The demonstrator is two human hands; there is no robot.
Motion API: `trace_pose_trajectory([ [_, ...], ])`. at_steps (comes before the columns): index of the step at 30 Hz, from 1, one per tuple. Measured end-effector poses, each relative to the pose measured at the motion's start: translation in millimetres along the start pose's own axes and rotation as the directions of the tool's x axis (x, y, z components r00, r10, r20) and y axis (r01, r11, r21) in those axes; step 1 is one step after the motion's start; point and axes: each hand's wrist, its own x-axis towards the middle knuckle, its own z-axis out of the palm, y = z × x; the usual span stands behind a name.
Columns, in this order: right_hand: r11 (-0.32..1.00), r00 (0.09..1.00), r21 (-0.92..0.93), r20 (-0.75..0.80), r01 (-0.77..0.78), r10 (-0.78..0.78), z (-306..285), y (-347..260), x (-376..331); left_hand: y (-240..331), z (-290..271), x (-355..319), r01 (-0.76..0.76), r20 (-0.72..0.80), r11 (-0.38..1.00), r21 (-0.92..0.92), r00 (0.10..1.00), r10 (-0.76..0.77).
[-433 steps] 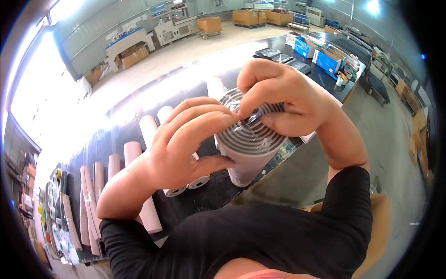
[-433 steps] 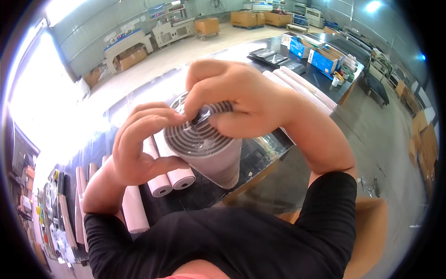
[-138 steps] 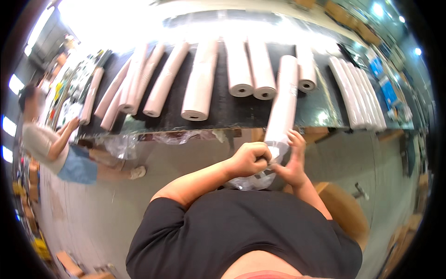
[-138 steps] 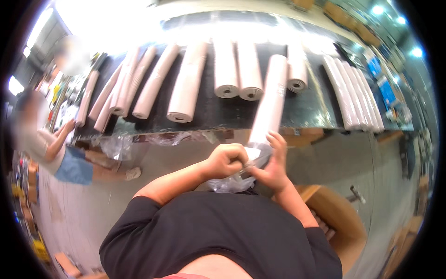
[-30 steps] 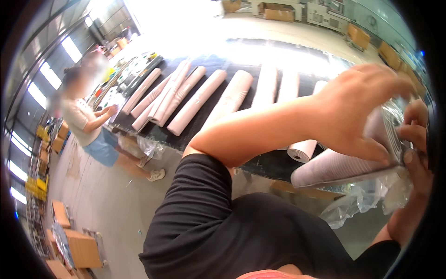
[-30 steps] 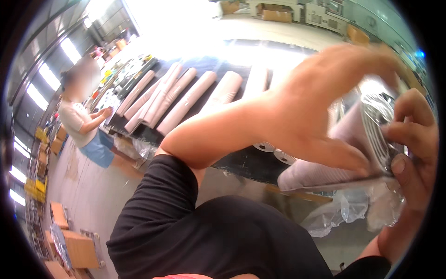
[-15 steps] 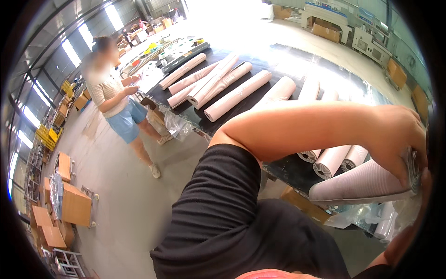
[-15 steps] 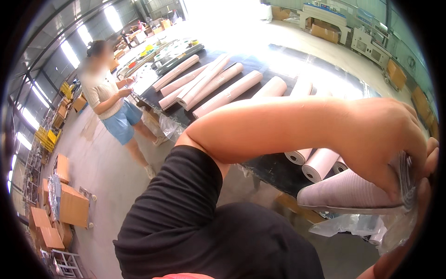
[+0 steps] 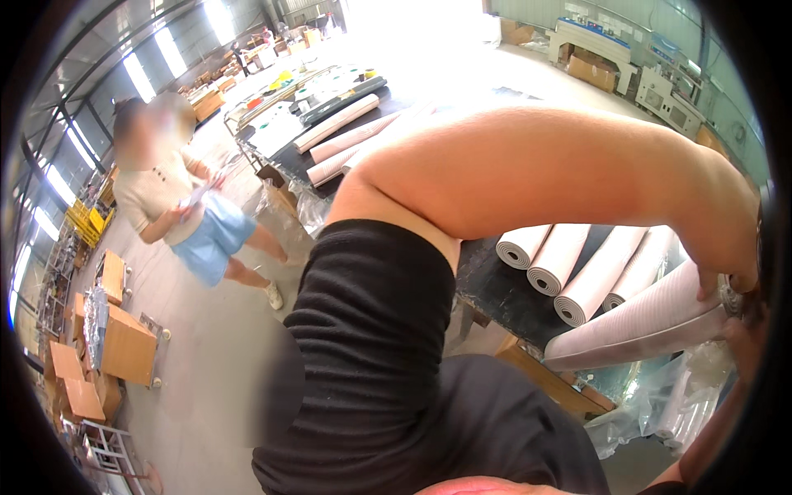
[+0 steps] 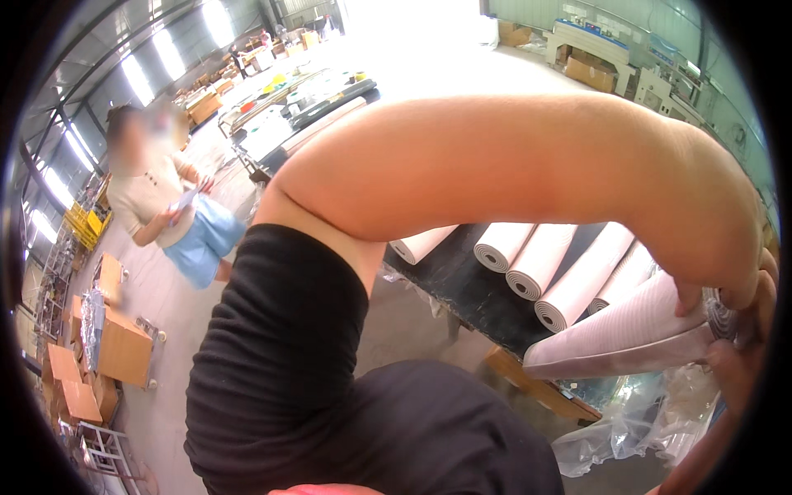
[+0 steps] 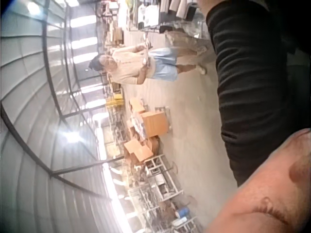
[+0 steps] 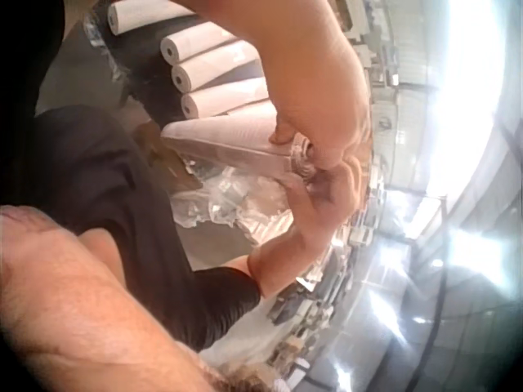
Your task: The person wraps individual rolls of material with clear plastic and places them into a cardboard box, occasionally referring to paperwork on the table.
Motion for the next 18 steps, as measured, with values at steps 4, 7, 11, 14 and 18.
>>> trace_pose_trajectory([
  [4,0.977,0.981,0.099,-0.039,-0.187,0.192,2,-11,-7,3,3,21,-0.063,0.107,0.997,0.043,0.993,0.058],
  [7,0.948,0.964,0.285,-0.18,-0.141,0.197,37,18,-14,0,-4,10,-0.042,0.235,0.994,0.097,0.972,0.019],
  [11,0.993,0.973,0.068,-0.203,-0.094,0.106,20,10,-34,19,-19,11,-0.144,0.328,0.985,0.097,0.939,0.105],
  [14,0.993,0.971,0.104,-0.225,-0.059,0.081,21,13,-36,21,-26,-1,-0.14,0.346,0.982,0.13,0.934,0.088],
  [18,0.999,0.982,-0.029,-0.189,-0.034,0.028,20,17,-46,24,-23,-12,-0.092,0.28,0.974,0.205,0.959,0.032],
])
